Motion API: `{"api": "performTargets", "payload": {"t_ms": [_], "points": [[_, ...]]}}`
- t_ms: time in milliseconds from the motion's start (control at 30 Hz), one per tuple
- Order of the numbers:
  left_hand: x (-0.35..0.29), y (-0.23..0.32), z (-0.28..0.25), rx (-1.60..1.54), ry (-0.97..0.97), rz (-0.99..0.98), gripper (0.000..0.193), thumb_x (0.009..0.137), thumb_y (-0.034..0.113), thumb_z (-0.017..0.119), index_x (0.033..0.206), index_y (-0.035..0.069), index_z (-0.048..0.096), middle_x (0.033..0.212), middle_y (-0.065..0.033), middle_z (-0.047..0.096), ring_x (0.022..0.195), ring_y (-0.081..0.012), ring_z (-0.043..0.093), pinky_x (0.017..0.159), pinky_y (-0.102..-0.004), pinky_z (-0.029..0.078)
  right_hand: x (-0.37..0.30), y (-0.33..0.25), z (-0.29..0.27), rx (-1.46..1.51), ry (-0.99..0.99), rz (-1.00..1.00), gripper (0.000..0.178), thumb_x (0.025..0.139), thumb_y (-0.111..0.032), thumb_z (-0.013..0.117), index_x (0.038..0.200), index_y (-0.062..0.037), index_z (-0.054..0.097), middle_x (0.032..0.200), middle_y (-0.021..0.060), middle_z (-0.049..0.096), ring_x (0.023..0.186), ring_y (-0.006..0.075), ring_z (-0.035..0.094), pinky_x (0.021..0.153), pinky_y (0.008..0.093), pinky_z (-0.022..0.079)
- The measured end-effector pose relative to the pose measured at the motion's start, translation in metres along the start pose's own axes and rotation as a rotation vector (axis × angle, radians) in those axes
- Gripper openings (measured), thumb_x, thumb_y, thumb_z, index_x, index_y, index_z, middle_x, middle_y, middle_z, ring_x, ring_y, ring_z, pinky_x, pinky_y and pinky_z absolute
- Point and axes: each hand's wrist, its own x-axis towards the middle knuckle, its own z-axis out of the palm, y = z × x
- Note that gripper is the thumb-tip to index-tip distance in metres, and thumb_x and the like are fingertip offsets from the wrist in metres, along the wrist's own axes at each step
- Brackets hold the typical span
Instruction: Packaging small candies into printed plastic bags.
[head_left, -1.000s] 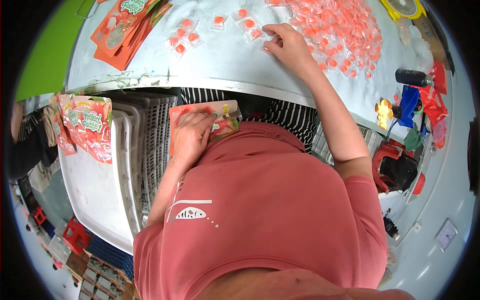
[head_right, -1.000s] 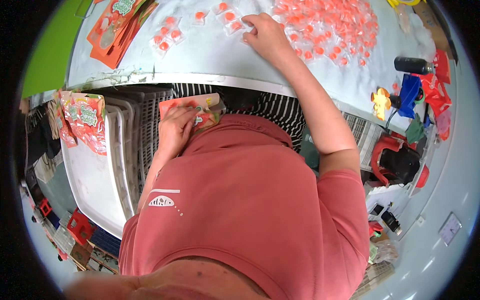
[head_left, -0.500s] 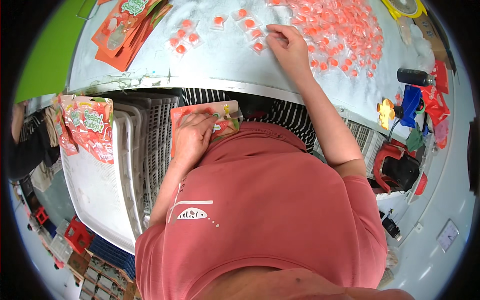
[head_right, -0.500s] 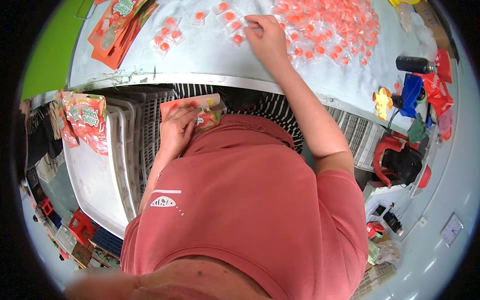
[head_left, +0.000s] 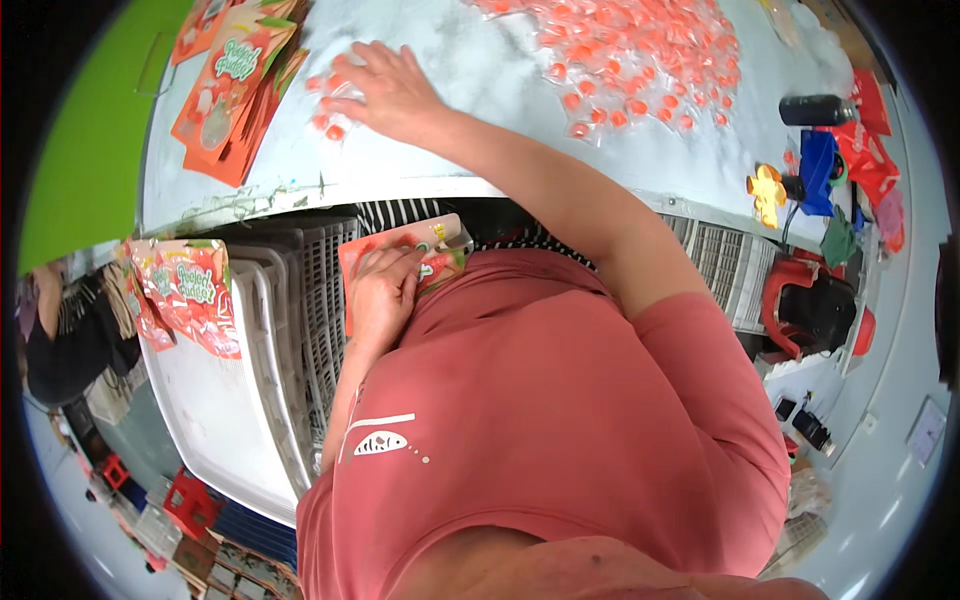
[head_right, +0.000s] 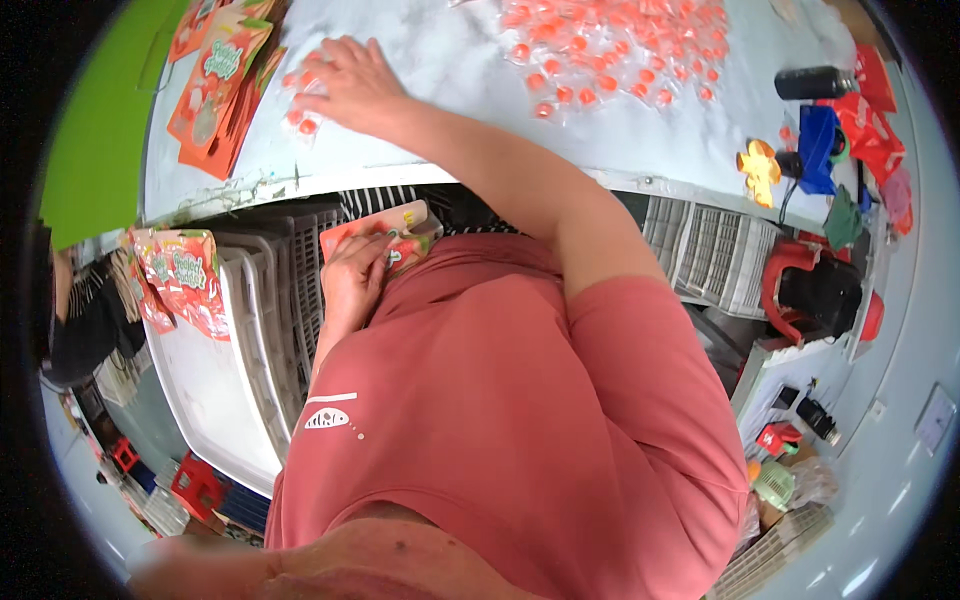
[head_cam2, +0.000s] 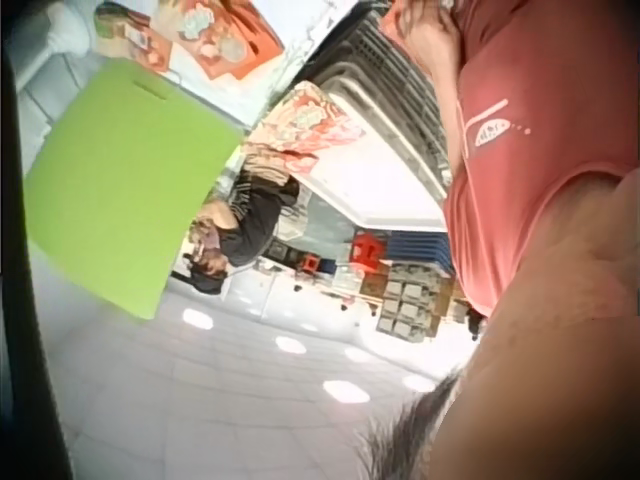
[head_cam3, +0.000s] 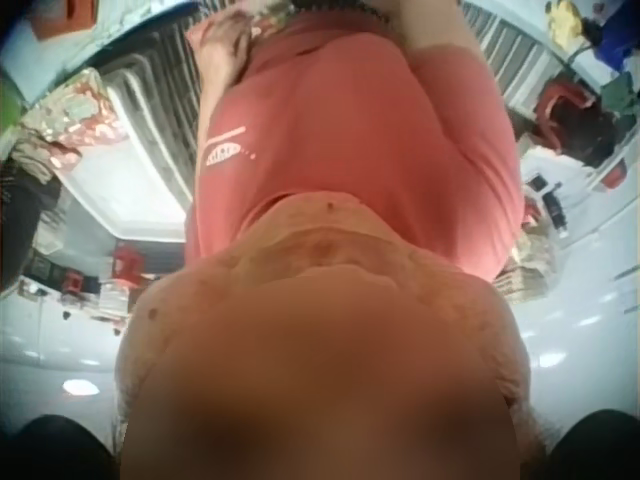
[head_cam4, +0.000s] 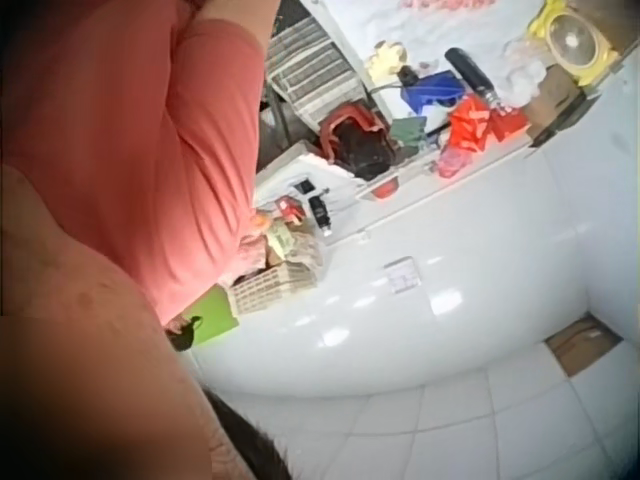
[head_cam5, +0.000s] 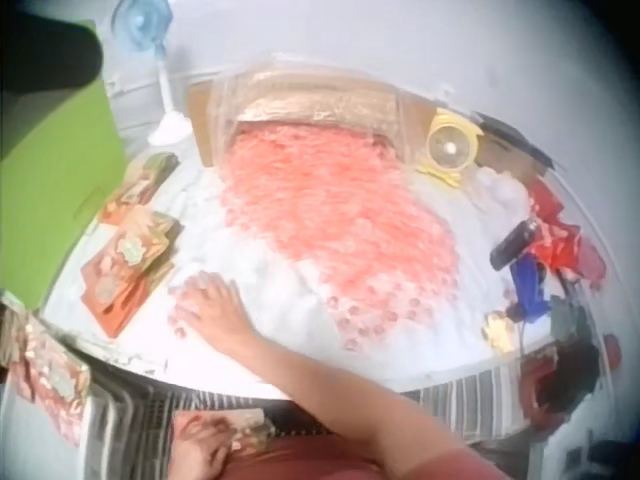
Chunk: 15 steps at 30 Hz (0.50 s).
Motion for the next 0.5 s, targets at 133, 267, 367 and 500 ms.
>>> {"api": "performTargets", "payload": {"t_ms": [133, 267, 367, 500], "points": [[-0.003, -0.003, -0.002, -0.013, -0.015, -0.062, 0.023, 0.079, 0.004, 0.068, 0.101, 0.008, 0.075, 0.100, -0.0059, 0.071, 0.104, -0.0255, 0.064, 0.094, -0.0393, 0.048, -0.023, -0.002, -0.043, 0.261, 0.167, 0.045, 0.042, 0.092, -0.032, 0.066, 0.129, -0.0129, 0.061, 0.139, 0.0158, 0.051, 0.128, 0.0354, 0.049, 0.105, 0.0458, 0.043], [-0.006, -0.006, -0.001, -0.009, -0.007, -0.089, 0.024, 0.079, 0.004, 0.068, 0.102, 0.009, 0.075, 0.101, -0.0052, 0.071, 0.103, -0.0252, 0.064, 0.094, -0.0387, 0.047, -0.085, 0.036, -0.123, 0.016, 0.192, 0.033, 0.037, 0.090, -0.019, 0.067, 0.126, -0.0095, 0.062, 0.135, 0.0159, 0.054, 0.124, 0.0366, 0.052, 0.100, 0.0439, 0.047], [0.003, -0.002, -0.004, 0.025, 0.016, 0.021, 0.017, 0.084, 0.006, 0.069, 0.100, 0.006, 0.073, 0.095, -0.0092, 0.070, 0.091, -0.0303, 0.066, 0.079, -0.0377, 0.053, -0.127, 0.073, -0.146, -0.210, 0.176, 0.082, 0.037, 0.091, -0.019, 0.065, 0.126, -0.0083, 0.062, 0.136, 0.0156, 0.052, 0.124, 0.0371, 0.052, 0.102, 0.0440, 0.045], [0.010, 0.001, -0.005, -0.001, -0.041, 0.049, 0.017, 0.083, 0.004, 0.068, 0.099, 0.006, 0.073, 0.094, -0.0092, 0.070, 0.091, -0.0304, 0.065, 0.079, -0.0378, 0.052, -0.135, 0.071, -0.141, -0.342, 0.087, 0.051, 0.037, 0.094, -0.020, 0.062, 0.128, -0.0070, 0.061, 0.140, 0.0155, 0.050, 0.126, 0.0365, 0.050, 0.107, 0.0434, 0.041]]}}
